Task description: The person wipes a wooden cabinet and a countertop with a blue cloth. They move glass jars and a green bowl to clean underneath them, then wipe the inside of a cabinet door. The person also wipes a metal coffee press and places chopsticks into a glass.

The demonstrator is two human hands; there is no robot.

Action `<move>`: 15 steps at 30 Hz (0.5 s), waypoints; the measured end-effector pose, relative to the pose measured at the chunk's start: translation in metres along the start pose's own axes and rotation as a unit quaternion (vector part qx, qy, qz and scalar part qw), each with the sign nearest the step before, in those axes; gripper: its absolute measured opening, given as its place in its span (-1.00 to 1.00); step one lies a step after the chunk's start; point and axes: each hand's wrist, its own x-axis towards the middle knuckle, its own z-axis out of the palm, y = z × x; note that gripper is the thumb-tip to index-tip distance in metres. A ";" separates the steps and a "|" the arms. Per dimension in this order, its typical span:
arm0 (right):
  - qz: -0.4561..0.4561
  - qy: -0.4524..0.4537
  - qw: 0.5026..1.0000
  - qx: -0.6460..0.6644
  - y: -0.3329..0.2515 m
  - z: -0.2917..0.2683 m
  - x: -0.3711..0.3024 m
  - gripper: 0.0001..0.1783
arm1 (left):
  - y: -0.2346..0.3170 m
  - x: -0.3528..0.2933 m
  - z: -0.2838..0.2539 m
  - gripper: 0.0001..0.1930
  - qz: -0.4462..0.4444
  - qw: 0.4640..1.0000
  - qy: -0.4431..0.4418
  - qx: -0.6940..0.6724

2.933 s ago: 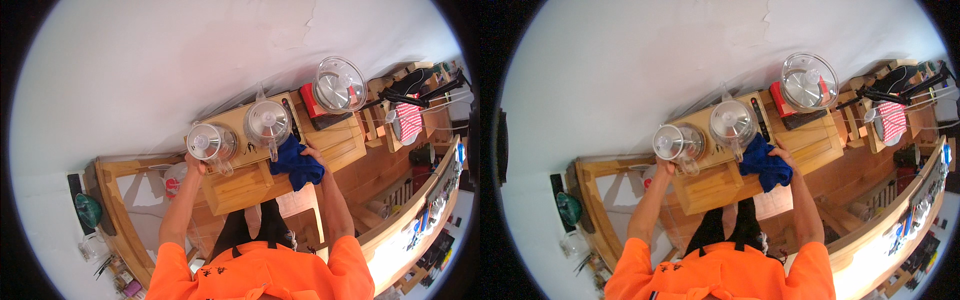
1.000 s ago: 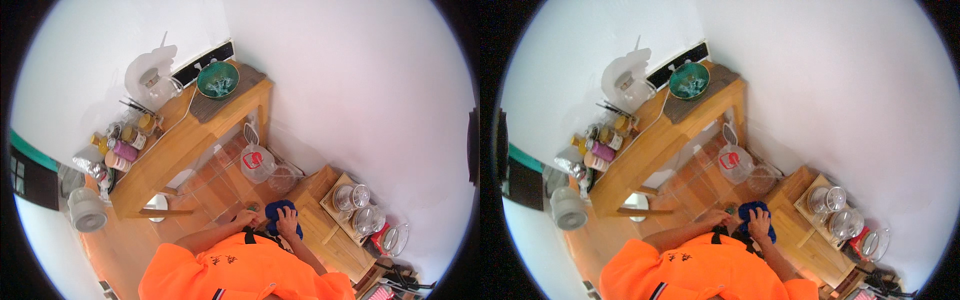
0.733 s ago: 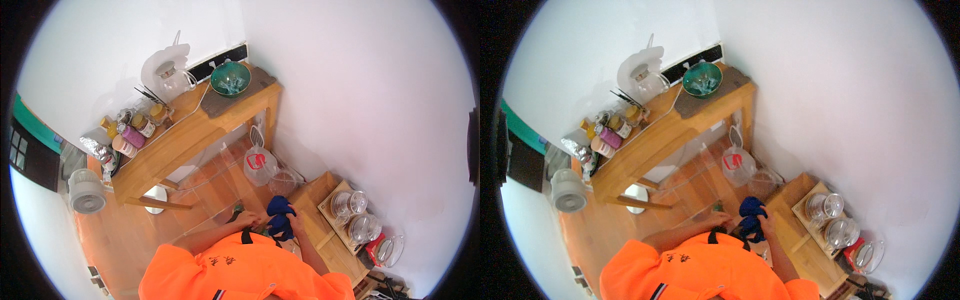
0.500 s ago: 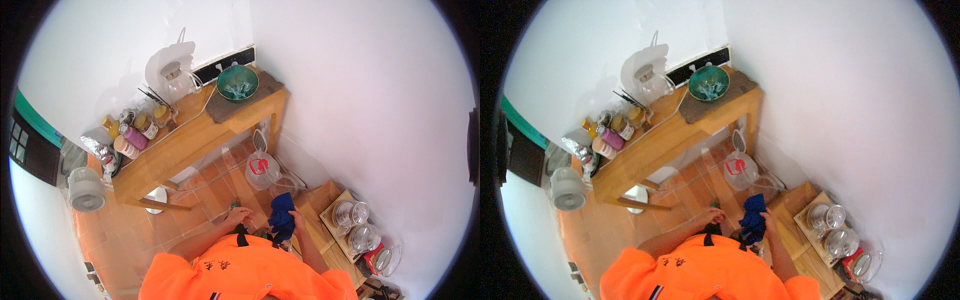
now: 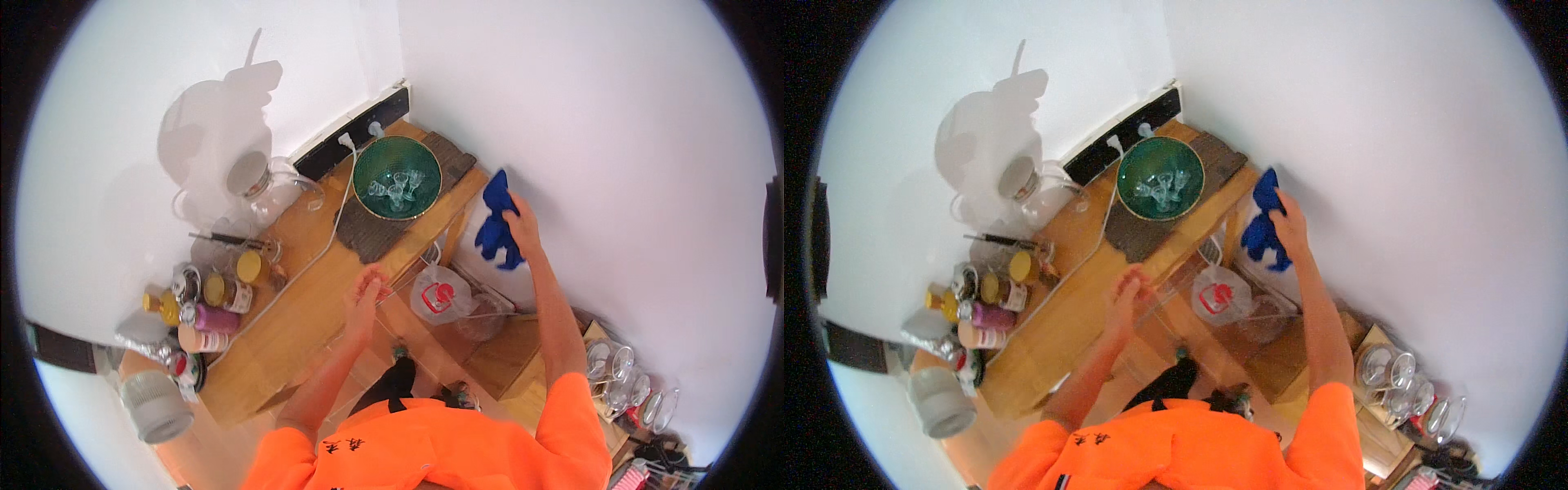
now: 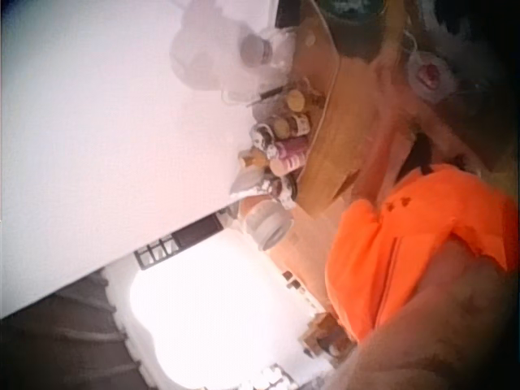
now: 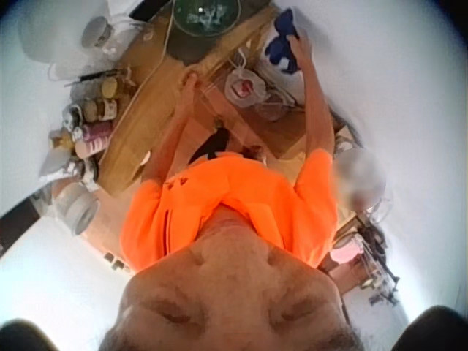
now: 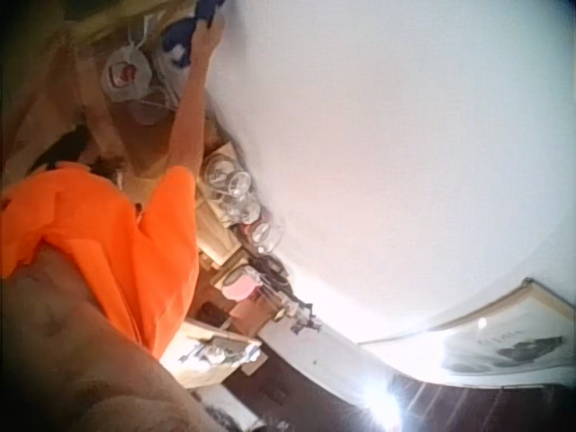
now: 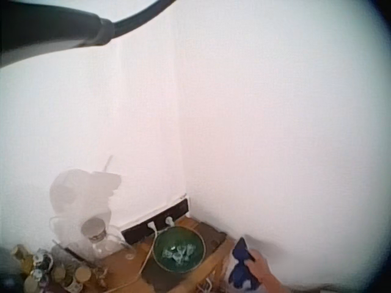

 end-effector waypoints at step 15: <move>-0.253 -0.190 0.908 -0.274 -0.132 0.153 -0.141 -0.55 | 0.042 0.102 0.000 -0.54 0.062 0.998 0.014 -0.005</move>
